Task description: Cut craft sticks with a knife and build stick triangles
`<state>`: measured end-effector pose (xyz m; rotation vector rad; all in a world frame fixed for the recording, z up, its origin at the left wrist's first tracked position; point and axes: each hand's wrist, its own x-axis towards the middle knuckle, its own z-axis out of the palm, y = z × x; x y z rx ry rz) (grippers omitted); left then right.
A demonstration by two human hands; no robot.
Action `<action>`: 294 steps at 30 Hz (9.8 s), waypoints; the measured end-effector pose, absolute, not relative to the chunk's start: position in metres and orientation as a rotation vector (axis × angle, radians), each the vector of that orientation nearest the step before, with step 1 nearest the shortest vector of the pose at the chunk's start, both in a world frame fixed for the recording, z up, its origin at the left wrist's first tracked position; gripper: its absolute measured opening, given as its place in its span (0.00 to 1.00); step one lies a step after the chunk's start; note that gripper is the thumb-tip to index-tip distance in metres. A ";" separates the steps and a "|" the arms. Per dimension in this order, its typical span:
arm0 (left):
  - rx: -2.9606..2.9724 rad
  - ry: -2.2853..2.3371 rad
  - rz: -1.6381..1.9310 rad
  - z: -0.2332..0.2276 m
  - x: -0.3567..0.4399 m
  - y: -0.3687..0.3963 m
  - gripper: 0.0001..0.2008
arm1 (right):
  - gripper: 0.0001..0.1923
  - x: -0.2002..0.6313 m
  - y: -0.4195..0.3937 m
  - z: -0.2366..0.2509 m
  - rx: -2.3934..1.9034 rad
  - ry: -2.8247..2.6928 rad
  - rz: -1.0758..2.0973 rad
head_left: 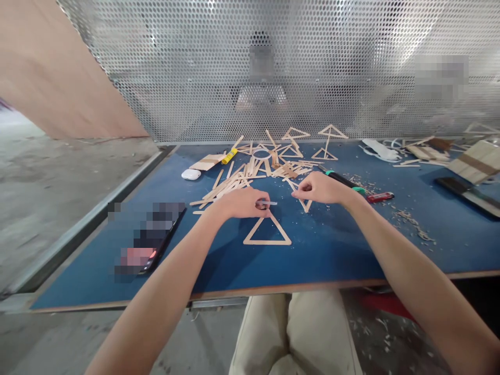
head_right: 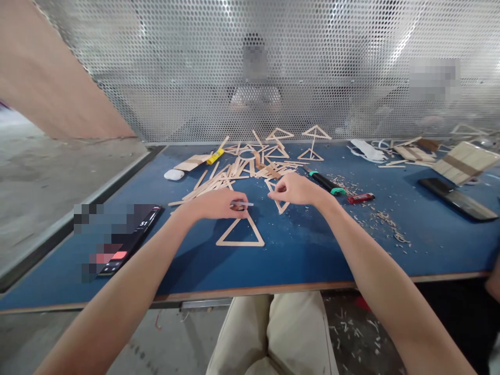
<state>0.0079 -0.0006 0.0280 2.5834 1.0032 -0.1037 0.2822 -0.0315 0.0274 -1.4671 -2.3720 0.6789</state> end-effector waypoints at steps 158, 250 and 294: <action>2.717 0.965 0.768 0.035 0.006 -0.004 0.13 | 0.16 0.274 -0.022 0.003 -1.021 -2.149 0.794; 2.714 0.868 0.434 0.023 0.025 -0.023 0.17 | 0.12 0.277 -0.027 0.014 -1.089 -2.474 1.318; 2.831 0.641 0.423 0.008 0.030 -0.015 0.10 | 0.10 0.281 -0.023 0.012 -1.057 -2.495 1.381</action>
